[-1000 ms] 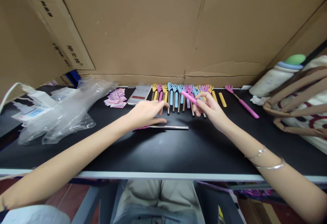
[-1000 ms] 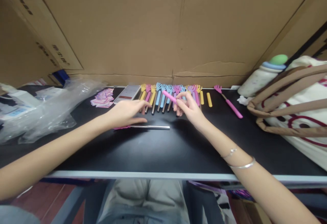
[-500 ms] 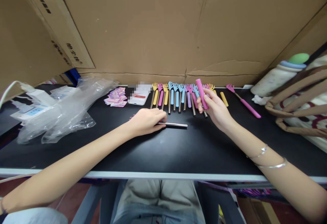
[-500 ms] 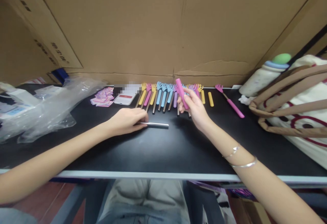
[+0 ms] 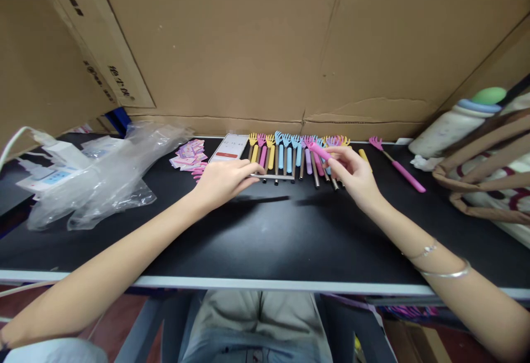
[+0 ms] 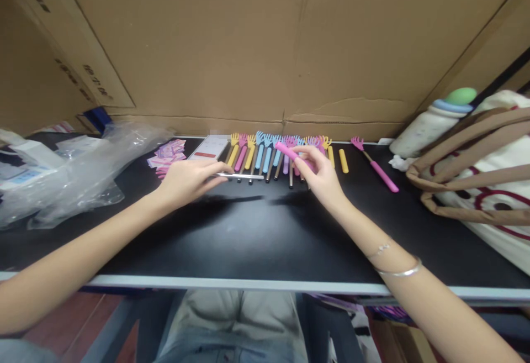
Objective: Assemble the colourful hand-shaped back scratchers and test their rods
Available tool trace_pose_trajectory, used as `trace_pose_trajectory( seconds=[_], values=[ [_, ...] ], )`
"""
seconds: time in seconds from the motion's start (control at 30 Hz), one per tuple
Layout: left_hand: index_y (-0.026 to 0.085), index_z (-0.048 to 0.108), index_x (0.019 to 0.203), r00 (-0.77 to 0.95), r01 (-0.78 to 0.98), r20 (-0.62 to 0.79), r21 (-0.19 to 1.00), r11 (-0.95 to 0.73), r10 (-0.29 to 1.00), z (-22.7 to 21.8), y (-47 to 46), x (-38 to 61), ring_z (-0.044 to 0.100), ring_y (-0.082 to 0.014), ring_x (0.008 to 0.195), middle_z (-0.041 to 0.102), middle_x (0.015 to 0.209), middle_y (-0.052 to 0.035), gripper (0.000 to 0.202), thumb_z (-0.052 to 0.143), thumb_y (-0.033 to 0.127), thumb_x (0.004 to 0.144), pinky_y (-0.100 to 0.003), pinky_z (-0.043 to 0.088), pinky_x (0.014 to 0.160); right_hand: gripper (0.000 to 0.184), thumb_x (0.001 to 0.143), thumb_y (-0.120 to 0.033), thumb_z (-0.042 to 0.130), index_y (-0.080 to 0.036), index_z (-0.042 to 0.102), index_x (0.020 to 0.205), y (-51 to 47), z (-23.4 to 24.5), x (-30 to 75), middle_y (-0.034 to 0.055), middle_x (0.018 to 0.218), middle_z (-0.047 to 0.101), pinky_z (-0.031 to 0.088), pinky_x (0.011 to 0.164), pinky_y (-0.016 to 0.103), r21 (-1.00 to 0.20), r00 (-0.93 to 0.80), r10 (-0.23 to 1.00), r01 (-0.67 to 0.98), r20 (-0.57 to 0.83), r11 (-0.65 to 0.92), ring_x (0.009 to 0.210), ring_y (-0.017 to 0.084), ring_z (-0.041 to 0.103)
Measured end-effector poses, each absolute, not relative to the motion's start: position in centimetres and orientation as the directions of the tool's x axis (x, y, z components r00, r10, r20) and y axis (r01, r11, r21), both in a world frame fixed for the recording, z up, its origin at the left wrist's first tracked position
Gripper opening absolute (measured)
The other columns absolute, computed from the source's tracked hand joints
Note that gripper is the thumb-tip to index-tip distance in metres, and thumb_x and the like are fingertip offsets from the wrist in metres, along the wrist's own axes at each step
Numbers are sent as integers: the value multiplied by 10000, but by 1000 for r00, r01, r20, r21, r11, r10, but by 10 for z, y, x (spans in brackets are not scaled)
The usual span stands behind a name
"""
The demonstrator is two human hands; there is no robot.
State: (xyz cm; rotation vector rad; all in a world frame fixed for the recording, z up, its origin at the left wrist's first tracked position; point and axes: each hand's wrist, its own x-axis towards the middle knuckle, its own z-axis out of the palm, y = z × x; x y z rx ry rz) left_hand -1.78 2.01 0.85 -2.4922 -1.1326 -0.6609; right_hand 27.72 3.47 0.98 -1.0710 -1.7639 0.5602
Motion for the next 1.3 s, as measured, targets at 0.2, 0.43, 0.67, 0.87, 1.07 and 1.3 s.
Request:
trace_pose_trajectory(
  seconds=[0.2, 0.43, 0.67, 0.87, 1.07, 1.3],
  values=[
    [306, 644, 1037, 540, 800, 572, -119, -589, 618, 11, 22, -24, 640, -140, 781, 698, 935, 4, 285, 413, 437, 932, -232, 354, 556, 221, 825, -354, 569, -206, 630, 976, 27, 15, 276, 62, 1013, 655, 477, 748, 326, -590, -241, 811, 581, 533, 561, 851, 193, 613],
    [314, 662, 1040, 519, 790, 616, -81, -608, 593, 17, 21, -26, 641, -135, 774, 706, 939, 12, 290, 428, 442, 929, -225, 361, 575, 196, 799, -284, 573, -202, 660, 954, 29, 14, 278, 56, 941, 677, 474, 703, 329, -516, -329, 798, 627, 505, 584, 819, 199, 615],
    [313, 675, 1034, 522, 788, 614, -81, -610, 592, 18, 20, -25, 642, -130, 772, 708, 931, 4, 295, 433, 443, 926, -221, 371, 584, 179, 796, -302, 582, -210, 655, 932, 26, 17, 275, 59, 941, 674, 474, 722, 331, -511, -359, 782, 606, 509, 610, 838, 203, 615],
    [319, 676, 1026, 510, 792, 615, -62, -607, 602, 17, 21, -25, 637, -125, 742, 710, 911, 12, 289, 437, 445, 923, -217, 360, 563, 177, 799, -300, 579, -207, 653, 930, 24, 18, 274, 60, 932, 671, 471, 700, 319, -507, -367, 779, 604, 508, 615, 819, 198, 613],
    [321, 675, 1027, 517, 784, 625, -70, -617, 585, 17, 22, -26, 641, -120, 743, 710, 900, 20, 283, 443, 444, 922, -220, 355, 556, 179, 802, -291, 581, -198, 649, 940, 24, 18, 275, 60, 935, 669, 465, 704, 314, -510, -378, 774, 593, 508, 624, 820, 193, 612],
    [313, 683, 1022, 519, 782, 619, -63, -621, 590, 18, 21, -26, 633, -123, 730, 710, 871, 8, 301, 440, 457, 919, -213, 353, 554, 172, 805, -287, 583, -202, 648, 940, 24, 18, 275, 59, 933, 666, 469, 702, 313, -508, -387, 768, 585, 511, 632, 816, 190, 613]
  ],
)
